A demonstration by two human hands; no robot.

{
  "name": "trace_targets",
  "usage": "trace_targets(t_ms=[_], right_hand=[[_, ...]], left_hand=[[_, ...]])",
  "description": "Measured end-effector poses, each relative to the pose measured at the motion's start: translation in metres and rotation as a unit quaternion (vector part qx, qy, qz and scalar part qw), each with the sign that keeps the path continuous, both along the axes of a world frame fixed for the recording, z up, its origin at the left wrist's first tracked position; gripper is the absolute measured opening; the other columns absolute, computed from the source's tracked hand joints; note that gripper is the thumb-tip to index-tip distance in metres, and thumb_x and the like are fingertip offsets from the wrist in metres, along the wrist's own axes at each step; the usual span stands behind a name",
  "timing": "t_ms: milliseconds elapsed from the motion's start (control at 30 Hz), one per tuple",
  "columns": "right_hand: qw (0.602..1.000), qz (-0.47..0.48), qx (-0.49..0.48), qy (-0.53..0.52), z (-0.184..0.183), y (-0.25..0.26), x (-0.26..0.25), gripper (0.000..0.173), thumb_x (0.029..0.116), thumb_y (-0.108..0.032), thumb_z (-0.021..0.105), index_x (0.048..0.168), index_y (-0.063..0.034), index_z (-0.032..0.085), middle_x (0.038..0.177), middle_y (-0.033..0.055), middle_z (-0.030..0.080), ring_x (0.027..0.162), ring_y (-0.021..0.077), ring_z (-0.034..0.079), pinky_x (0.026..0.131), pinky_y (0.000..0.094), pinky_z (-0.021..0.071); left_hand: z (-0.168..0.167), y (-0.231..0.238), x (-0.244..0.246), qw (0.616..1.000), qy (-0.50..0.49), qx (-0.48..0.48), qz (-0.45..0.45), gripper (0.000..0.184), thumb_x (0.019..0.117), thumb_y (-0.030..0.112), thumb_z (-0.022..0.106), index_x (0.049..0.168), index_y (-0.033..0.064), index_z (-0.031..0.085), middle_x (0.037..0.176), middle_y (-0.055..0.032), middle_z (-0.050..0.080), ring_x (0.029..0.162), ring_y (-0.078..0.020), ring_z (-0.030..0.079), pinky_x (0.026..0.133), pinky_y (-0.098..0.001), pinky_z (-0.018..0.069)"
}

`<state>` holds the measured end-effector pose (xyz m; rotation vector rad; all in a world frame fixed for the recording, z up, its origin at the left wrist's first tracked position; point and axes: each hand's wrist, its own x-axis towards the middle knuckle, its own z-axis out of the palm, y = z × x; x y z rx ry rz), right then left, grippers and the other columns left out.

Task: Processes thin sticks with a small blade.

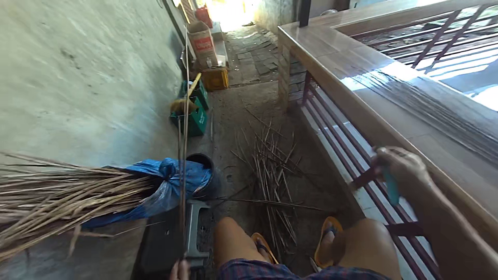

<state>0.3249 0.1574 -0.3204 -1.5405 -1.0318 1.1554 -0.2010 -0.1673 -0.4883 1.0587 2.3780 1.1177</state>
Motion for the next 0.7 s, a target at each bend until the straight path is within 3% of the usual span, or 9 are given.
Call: trace_targets(t_ms=[67,167,267,333,400,433,500,600,700], right_hand=[[0.996,0.085,-0.003,0.022,-0.034,-0.028,-0.034,0.028,0.1092,-0.018,0.043,0.125,0.0008,0.057,0.078,0.0014,0.067,0.051,0.0080,0.058,0.046,0.0246,0.0514],[0.981,0.164,-0.003,0.105,-0.069,-0.082,-0.091,0.027,0.1058,-0.017,0.044,0.120,0.0003,0.058,0.079,0.0007,0.069,0.052,0.0072,0.059,0.046,0.0234,0.0510],[0.963,0.183,-0.002,0.200,-0.091,-0.130,-0.140,0.028,0.1006,-0.016,0.056,0.123,0.0014,0.058,0.088,0.0023,0.071,0.052,0.0048,0.056,0.046,0.0223,0.0503],[0.958,0.190,0.037,0.213,-0.104,-0.148,-0.163,0.039,0.0907,-0.012,0.070,0.125,0.0023,0.059,0.091,0.0026,0.069,0.054,0.0037,0.055,0.048,0.0223,0.0501],[0.958,0.181,0.072,0.209,-0.116,-0.154,-0.177,0.051,0.0814,-0.014,0.082,0.126,0.0000,0.061,0.085,-0.0004,0.069,0.055,0.0016,0.056,0.049,0.0209,0.0503],[0.959,0.181,0.087,0.201,-0.121,-0.154,-0.179,0.056,0.0802,-0.017,0.085,0.128,0.0000,0.061,0.093,0.0006,0.070,0.061,0.0012,0.059,0.054,0.0203,0.0529],[0.964,0.183,0.089,0.174,-0.124,-0.152,-0.177,0.052,0.0822,-0.016,0.082,0.127,0.0009,0.061,0.104,0.0036,0.072,0.073,0.0032,0.066,0.064,0.0219,0.0576],[0.975,0.159,0.063,0.141,-0.128,-0.146,-0.168,0.034,0.0876,-0.011,0.073,0.118,0.0017,0.066,0.087,0.0029,0.071,0.058,0.0045,0.061,0.052,0.0232,0.0544],[0.978,0.157,0.079,0.113,-0.142,-0.143,-0.151,0.025,0.0911,-0.008,0.070,0.115,0.0002,0.069,0.086,0.0014,0.072,0.056,0.0027,0.060,0.052,0.0211,0.0538]], left_hand=[[0.018,0.052,0.026,0.993,-0.070,0.095,-0.011,0.045,0.1084,0.021,0.035,0.131,-0.0121,0.056,0.089,-0.0066,0.062,0.076,-0.0051,0.059,0.075,-0.0232,0.0530],[0.052,0.120,0.065,0.963,-0.137,0.223,-0.070,0.041,0.1049,0.019,0.040,0.129,-0.0113,0.053,0.085,0.0022,0.061,0.075,-0.0014,0.061,0.074,-0.0207,0.0550],[0.082,0.165,0.117,0.918,-0.254,0.285,-0.111,0.025,0.0994,0.008,0.052,0.123,-0.0010,0.051,0.085,0.0037,0.065,0.078,-0.0063,0.067,0.079,-0.0260,0.0586],[0.092,0.180,0.154,0.882,-0.346,0.293,-0.129,0.019,0.0988,0.002,0.050,0.118,0.0039,0.050,0.086,0.0002,0.068,0.080,-0.0106,0.069,0.080,-0.0290,0.0595],[0.094,0.189,0.187,0.844,-0.428,0.291,-0.144,0.015,0.0987,-0.001,0.048,0.112,0.0056,0.052,0.087,-0.0036,0.069,0.082,-0.0137,0.070,0.081,-0.0314,0.0601],[0.092,0.192,0.202,0.827,-0.459,0.291,-0.146,0.014,0.0977,-0.001,0.050,0.109,0.0055,0.054,0.088,-0.0053,0.071,0.082,-0.0150,0.071,0.081,-0.0324,0.0609],[0.089,0.192,0.225,0.805,-0.500,0.283,-0.148,0.013,0.0959,-0.002,0.054,0.106,0.0045,0.056,0.089,-0.0080,0.072,0.082,-0.0169,0.073,0.081,-0.0332,0.0616],[0.084,0.188,0.237,0.805,-0.507,0.266,-0.157,0.012,0.0951,-0.001,0.060,0.107,0.0026,0.059,0.096,-0.0114,0.074,0.088,-0.0184,0.074,0.085,-0.0335,0.0608],[0.079,0.184,0.226,0.838,-0.457,0.251,-0.163,0.015,0.0958,0.008,0.063,0.110,0.0045,0.064,0.102,-0.0079,0.075,0.092,-0.0163,0.073,0.086,-0.0341,0.0606]])
